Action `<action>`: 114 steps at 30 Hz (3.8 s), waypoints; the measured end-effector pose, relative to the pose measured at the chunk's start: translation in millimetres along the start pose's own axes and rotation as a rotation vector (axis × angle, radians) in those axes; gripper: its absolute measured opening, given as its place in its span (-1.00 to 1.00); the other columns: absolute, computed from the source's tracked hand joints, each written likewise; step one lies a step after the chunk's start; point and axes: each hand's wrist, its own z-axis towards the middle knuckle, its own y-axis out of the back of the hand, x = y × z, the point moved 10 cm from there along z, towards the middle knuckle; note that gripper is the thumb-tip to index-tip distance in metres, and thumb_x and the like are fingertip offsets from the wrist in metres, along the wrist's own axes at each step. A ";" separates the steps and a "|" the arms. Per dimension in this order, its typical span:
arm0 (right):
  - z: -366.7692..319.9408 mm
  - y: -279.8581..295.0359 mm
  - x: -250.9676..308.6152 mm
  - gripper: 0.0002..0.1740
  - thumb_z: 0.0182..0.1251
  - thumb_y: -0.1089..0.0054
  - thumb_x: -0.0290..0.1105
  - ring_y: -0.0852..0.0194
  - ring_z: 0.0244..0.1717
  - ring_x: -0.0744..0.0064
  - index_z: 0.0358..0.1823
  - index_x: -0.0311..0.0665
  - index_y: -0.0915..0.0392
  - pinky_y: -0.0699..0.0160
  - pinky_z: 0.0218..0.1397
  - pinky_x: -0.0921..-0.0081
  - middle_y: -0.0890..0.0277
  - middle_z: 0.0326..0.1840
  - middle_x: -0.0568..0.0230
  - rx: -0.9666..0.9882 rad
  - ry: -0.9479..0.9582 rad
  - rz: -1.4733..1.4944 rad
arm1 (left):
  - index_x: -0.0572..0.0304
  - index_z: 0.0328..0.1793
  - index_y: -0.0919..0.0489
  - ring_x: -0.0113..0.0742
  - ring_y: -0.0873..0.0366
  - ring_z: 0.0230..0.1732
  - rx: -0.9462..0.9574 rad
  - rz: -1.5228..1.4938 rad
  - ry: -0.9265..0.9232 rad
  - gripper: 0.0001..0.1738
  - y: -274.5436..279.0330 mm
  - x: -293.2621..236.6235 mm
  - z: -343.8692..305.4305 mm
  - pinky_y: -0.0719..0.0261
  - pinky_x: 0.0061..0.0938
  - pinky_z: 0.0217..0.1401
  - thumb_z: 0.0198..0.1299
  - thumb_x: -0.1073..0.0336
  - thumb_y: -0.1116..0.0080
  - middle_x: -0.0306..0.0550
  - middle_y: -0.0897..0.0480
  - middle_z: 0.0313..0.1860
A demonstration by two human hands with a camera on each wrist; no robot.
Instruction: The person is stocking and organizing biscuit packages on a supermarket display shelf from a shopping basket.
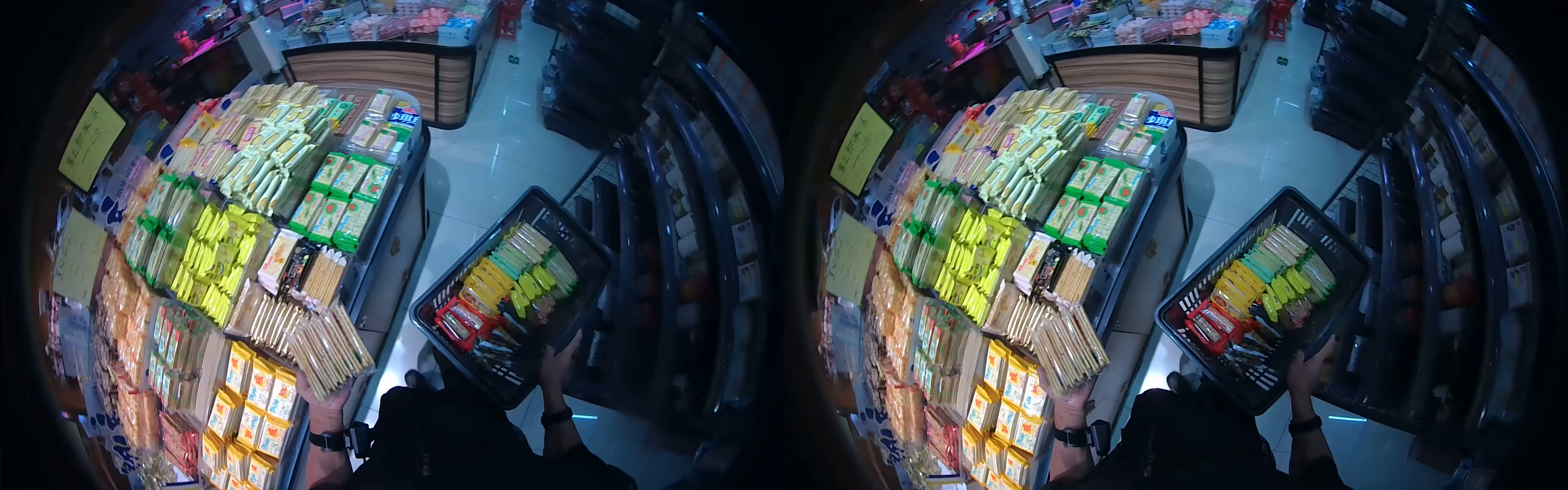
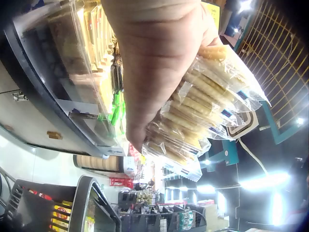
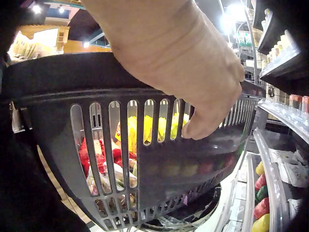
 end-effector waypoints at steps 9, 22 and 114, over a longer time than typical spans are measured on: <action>33.5 16.1 24.5 -0.02 0.22 -0.13 -0.59 -0.28 0.42 -0.17 0.60 -0.27 0.24 -0.31 0.42 0.18 -0.21 0.44 -0.32 -0.123 0.077 -0.101 | -0.10 0.64 -0.08 0.18 -0.18 0.52 0.168 -0.111 0.088 0.08 -13.2 15.1 35.1 -0.21 0.32 0.47 0.07 -0.31 -0.27 0.05 -0.19 0.58; 177.2 -7.3 45.6 -0.03 0.20 -0.15 -0.49 -0.28 0.42 -0.18 0.59 -0.37 0.21 -0.26 0.45 0.20 -0.26 0.41 -0.35 -0.107 0.079 -0.111 | -0.03 0.62 -0.11 0.18 -0.20 0.51 0.131 -0.084 0.059 0.01 -18.9 2.1 42.3 -0.29 0.35 0.40 0.12 -0.28 -0.19 0.09 -0.21 0.55; 258.4 -437.6 502.0 -0.35 0.21 -0.26 -0.60 -0.54 0.15 0.42 0.34 -0.48 -0.26 -0.50 0.23 0.48 -0.53 0.17 0.06 1.496 0.302 0.519 | 0.32 0.49 -0.26 0.21 -0.49 0.30 -0.088 -0.015 0.015 -0.08 -170.2 15.0 382.3 -0.49 0.08 0.36 0.00 0.23 -0.41 0.28 -0.50 0.29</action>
